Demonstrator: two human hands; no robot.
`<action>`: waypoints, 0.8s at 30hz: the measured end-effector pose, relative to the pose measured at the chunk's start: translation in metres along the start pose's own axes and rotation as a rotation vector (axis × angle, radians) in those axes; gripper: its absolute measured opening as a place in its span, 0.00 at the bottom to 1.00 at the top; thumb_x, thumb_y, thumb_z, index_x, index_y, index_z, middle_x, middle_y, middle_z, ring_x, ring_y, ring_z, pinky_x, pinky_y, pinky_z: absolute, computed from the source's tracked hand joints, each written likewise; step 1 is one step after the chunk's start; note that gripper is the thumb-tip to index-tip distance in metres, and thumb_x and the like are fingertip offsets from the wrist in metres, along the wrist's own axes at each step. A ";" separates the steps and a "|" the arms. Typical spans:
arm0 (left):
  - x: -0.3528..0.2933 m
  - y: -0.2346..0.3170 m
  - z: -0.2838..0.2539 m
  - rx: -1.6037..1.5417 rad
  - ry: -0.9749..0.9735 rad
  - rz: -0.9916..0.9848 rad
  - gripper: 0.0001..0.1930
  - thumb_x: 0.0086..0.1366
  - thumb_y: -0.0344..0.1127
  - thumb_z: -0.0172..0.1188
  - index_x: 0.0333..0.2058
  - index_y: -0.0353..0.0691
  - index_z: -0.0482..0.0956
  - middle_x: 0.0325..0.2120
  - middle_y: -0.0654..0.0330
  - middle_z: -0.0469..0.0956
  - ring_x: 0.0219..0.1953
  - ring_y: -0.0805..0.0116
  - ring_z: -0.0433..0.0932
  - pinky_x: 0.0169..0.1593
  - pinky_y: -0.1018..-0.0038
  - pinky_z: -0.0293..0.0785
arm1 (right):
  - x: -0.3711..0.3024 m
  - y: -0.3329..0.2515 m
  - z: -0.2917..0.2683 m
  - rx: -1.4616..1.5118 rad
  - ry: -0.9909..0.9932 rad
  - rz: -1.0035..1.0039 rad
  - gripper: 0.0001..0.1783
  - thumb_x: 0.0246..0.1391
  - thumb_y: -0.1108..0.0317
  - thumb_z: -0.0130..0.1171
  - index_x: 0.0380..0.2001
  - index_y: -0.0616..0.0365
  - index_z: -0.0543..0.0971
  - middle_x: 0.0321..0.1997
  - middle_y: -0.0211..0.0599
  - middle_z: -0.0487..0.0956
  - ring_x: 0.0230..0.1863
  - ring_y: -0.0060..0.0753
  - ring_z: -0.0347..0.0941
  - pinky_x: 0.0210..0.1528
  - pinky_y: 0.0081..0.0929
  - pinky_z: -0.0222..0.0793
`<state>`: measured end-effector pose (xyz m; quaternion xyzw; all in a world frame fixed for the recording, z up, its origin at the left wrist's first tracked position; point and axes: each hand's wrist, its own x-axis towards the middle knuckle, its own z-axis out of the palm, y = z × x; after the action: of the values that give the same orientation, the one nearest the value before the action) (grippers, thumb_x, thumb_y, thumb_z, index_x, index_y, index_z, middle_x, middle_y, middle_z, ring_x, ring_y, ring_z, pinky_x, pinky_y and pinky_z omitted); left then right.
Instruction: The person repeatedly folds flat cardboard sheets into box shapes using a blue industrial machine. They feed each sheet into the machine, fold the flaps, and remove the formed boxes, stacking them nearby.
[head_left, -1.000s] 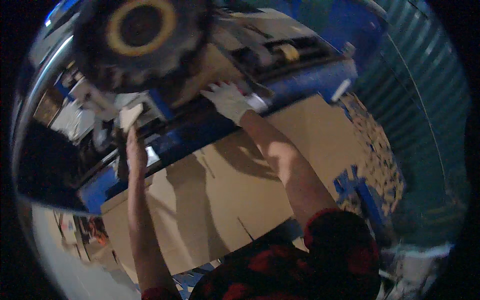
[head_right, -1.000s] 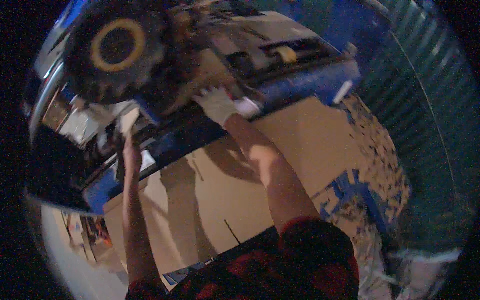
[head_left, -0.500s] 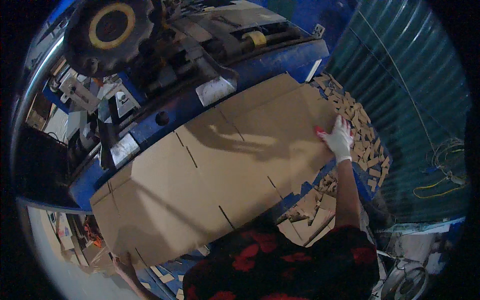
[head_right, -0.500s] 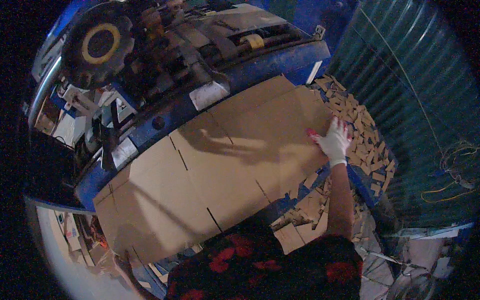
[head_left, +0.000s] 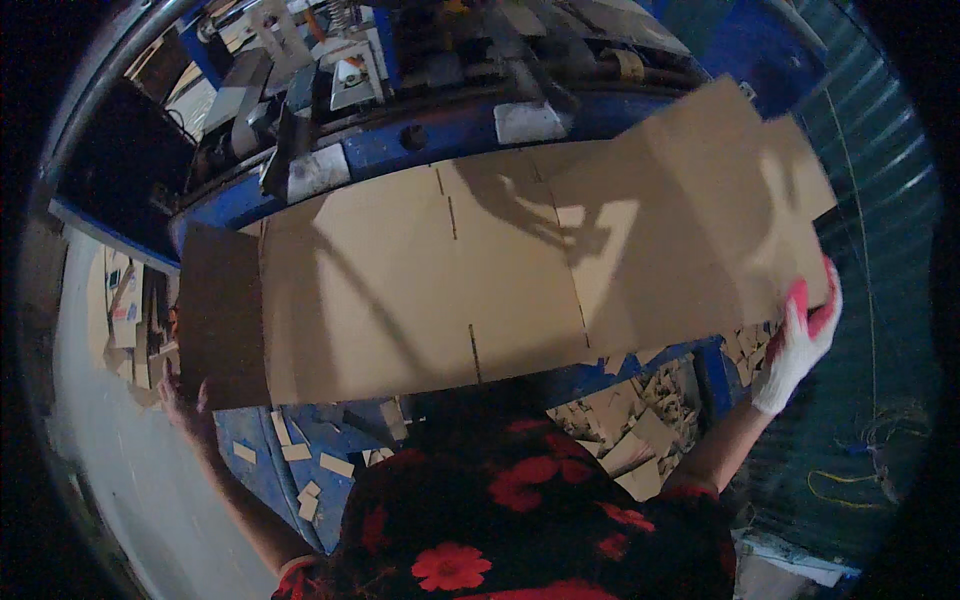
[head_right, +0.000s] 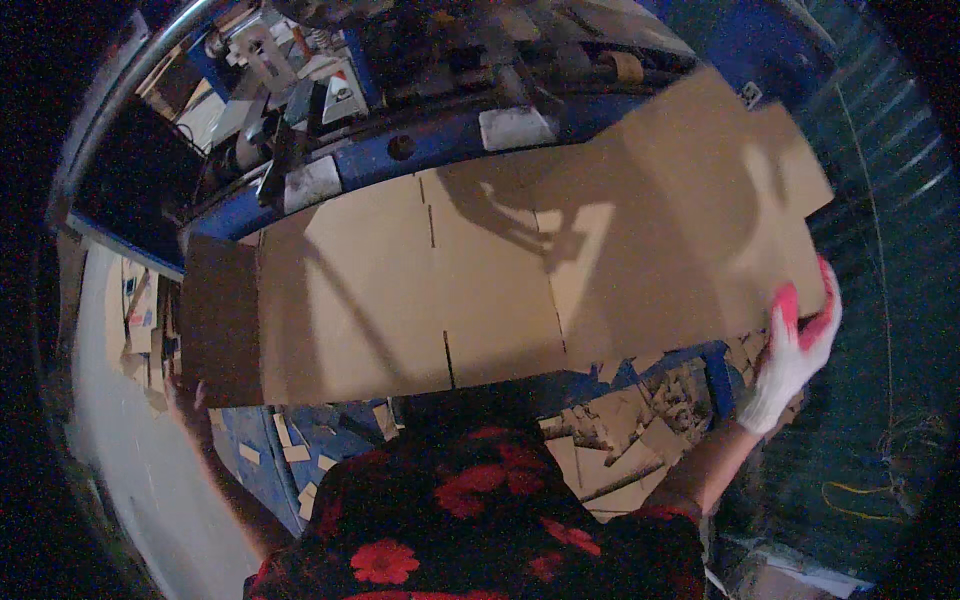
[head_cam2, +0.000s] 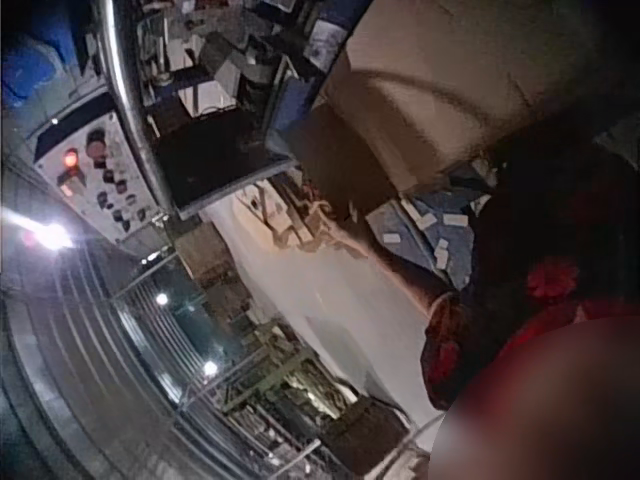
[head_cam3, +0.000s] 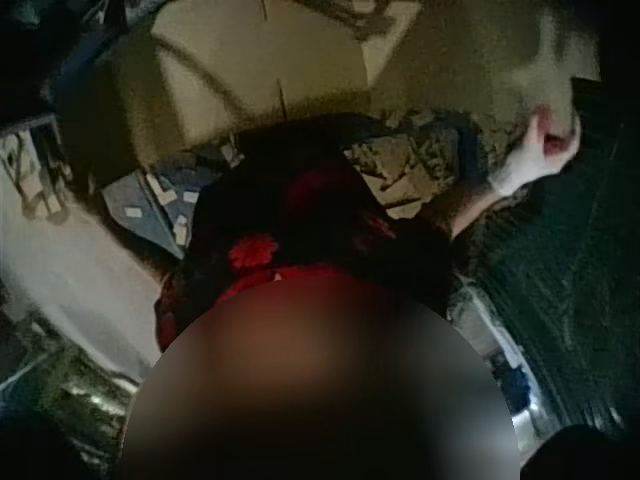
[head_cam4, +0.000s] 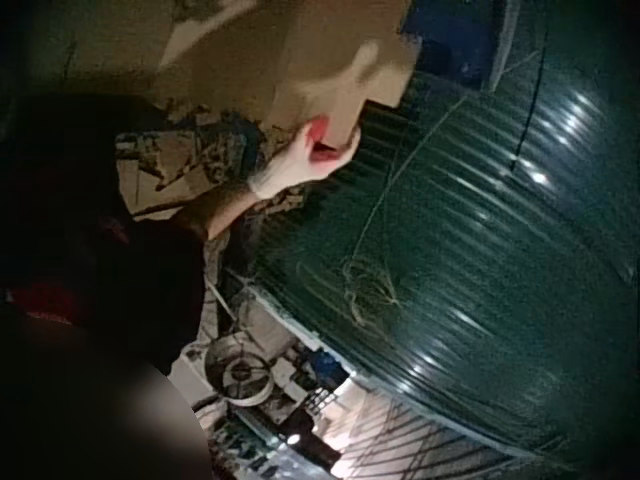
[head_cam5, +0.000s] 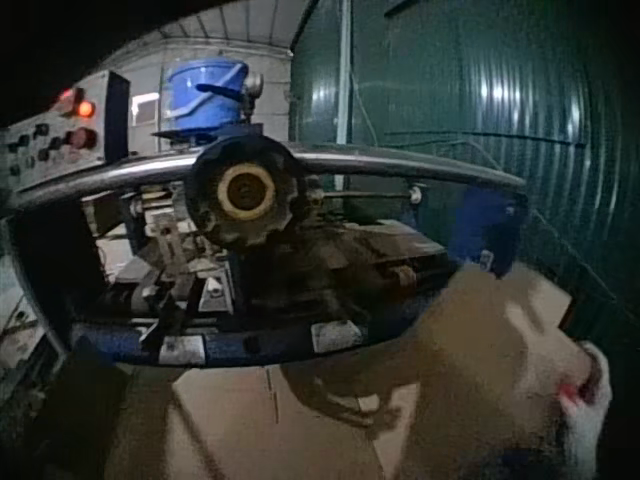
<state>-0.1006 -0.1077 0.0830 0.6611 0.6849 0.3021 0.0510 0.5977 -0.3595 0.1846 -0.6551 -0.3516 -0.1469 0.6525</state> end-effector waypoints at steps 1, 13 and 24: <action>-0.007 0.008 -0.007 -0.308 -0.047 -0.052 0.38 0.54 0.42 0.67 0.61 0.39 0.62 0.51 0.52 0.70 0.53 0.53 0.68 0.57 0.60 0.64 | -0.015 -0.022 0.012 0.188 -0.113 0.025 0.31 0.54 0.66 0.57 0.59 0.66 0.62 0.61 0.45 0.65 0.60 0.38 0.64 0.62 0.37 0.61; -0.057 0.060 0.096 -0.193 -0.130 0.286 0.26 0.54 0.25 0.60 0.55 0.37 0.71 0.52 0.48 0.74 0.54 0.53 0.74 0.55 0.65 0.70 | -0.151 -0.029 0.151 -0.532 -1.436 -0.869 0.26 0.55 0.63 0.46 0.58 0.45 0.68 0.62 0.45 0.66 0.63 0.54 0.60 0.61 0.62 0.51; 0.037 0.167 0.164 -0.202 -0.068 0.657 0.34 0.50 0.22 0.60 0.59 0.37 0.66 0.58 0.49 0.68 0.61 0.51 0.65 0.61 0.63 0.64 | -0.083 0.053 0.230 -0.429 -0.940 -1.007 0.23 0.45 0.71 0.54 0.48 0.45 0.78 0.53 0.40 0.75 0.54 0.51 0.69 0.58 0.49 0.63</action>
<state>0.1183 -0.0260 0.0428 0.8476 0.3998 0.3466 0.0391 0.5123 -0.1565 0.0667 -0.5211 -0.8178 -0.1985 0.1423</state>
